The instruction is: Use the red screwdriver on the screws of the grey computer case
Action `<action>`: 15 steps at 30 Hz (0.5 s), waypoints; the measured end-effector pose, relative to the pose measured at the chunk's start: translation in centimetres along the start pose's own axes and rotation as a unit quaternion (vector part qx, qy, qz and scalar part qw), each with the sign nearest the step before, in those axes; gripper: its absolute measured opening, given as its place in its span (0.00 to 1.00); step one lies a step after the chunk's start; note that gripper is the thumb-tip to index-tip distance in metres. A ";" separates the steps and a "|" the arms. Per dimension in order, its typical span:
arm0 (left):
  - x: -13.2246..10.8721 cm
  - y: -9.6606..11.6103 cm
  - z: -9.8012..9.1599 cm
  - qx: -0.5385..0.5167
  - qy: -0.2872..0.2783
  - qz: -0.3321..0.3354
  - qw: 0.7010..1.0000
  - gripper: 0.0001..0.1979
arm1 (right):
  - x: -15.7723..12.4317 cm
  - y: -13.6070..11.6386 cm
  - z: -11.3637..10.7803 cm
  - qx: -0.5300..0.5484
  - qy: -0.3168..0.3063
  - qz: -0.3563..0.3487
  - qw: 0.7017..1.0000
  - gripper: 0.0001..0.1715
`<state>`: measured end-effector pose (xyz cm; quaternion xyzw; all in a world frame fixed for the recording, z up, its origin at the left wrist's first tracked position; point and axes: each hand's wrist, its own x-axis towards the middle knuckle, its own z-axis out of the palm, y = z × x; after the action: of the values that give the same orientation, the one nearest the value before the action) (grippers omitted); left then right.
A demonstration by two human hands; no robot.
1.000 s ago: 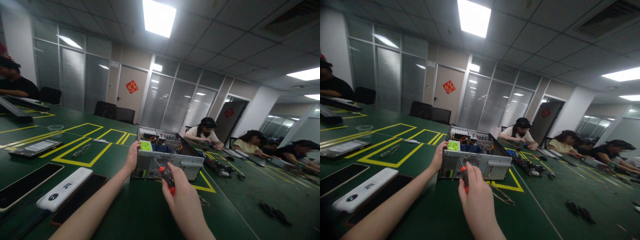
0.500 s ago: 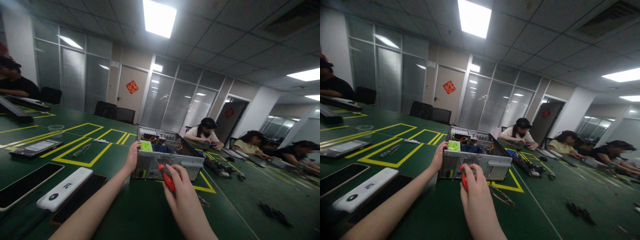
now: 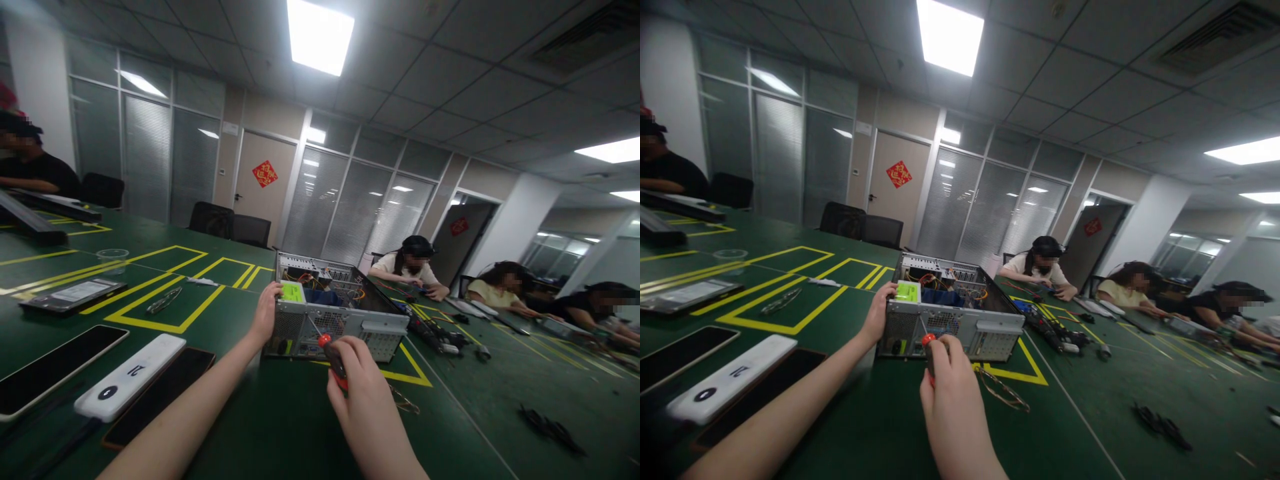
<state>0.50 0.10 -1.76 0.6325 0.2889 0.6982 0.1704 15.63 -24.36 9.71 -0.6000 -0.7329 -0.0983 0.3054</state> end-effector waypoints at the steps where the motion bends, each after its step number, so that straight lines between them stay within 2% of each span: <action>1: 0.0 0.0 0.0 0.001 0.000 0.001 1.000 0.25 | 0.0 0.0 -0.1 -0.013 -0.006 -0.001 1.000 0.22; 3: 0.0 -0.1 0.0 0.002 0.002 0.005 1.000 0.25 | 0.0 -0.1 -0.3 -0.028 -0.009 0.013 0.999 0.21; 6: 0.0 -0.3 0.1 -0.002 0.009 0.008 1.000 0.25 | 0.2 -0.2 -0.4 -0.008 -0.010 0.049 0.999 0.12; 12: 0.0 -0.5 0.2 -0.006 0.004 -0.001 1.000 0.24 | 0.5 -0.3 -0.8 0.020 -0.019 0.043 0.999 0.15; 15: 0.0 -0.5 0.2 -0.008 0.007 0.001 1.000 0.24 | 0.3 -0.4 -0.8 0.019 -0.034 0.042 0.998 0.21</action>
<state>0.59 0.53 -2.10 0.6267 0.2838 0.7050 0.1725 15.45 -24.65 10.62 -0.6275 -0.7185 -0.0514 0.2957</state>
